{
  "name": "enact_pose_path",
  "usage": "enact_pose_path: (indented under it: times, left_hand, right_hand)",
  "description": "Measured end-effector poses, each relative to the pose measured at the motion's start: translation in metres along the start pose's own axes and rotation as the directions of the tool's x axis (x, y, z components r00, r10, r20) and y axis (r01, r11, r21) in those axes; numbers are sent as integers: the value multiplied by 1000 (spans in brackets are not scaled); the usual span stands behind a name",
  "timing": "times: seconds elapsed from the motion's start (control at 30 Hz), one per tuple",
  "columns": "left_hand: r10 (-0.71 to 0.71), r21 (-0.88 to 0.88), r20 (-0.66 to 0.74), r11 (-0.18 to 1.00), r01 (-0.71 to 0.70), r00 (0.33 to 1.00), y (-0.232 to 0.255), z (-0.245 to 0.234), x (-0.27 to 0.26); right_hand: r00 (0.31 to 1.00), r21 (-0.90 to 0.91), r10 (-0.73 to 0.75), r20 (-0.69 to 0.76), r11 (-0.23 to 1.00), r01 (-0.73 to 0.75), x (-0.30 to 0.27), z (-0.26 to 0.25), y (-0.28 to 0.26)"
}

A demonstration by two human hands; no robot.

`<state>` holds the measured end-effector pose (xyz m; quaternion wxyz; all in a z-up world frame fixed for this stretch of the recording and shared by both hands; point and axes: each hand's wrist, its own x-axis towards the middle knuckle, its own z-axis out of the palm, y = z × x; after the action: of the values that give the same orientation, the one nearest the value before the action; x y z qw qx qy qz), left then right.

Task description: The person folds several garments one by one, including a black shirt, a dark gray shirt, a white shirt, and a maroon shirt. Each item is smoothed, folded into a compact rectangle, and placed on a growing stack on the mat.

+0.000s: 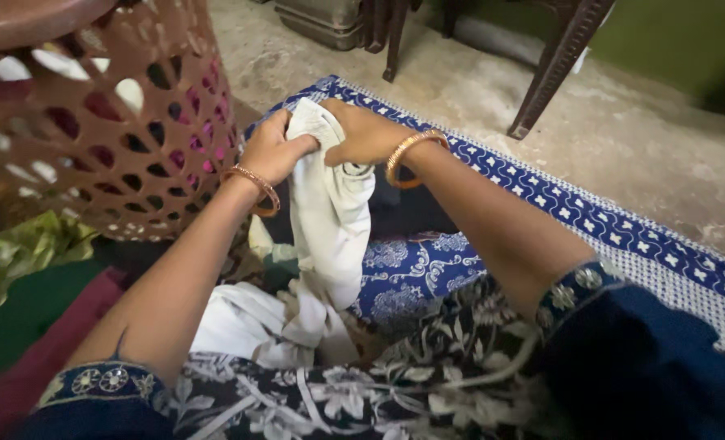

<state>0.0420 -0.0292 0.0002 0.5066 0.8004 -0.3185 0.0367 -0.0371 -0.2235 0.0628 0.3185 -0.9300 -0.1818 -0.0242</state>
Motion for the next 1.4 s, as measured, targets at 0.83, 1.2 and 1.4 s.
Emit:
enact_pose_path:
  times: [0.83,1.2,1.4]
  left_hand:
    - [-177,-174,-59,971,165,982,-67,114,91]
    - [-82,-464,169,872,153,982,97,10,57]
    - [255,-117,-142,955,-272,956,173,-32,25]
  right_hand:
    - [948,253,317,19,916,-311,21,-7,165]
    - [927,-162,-200,-318,975,155,-37,-124,39]
    - [870,-71,188,-456,967,-246,-89,-159,-23]
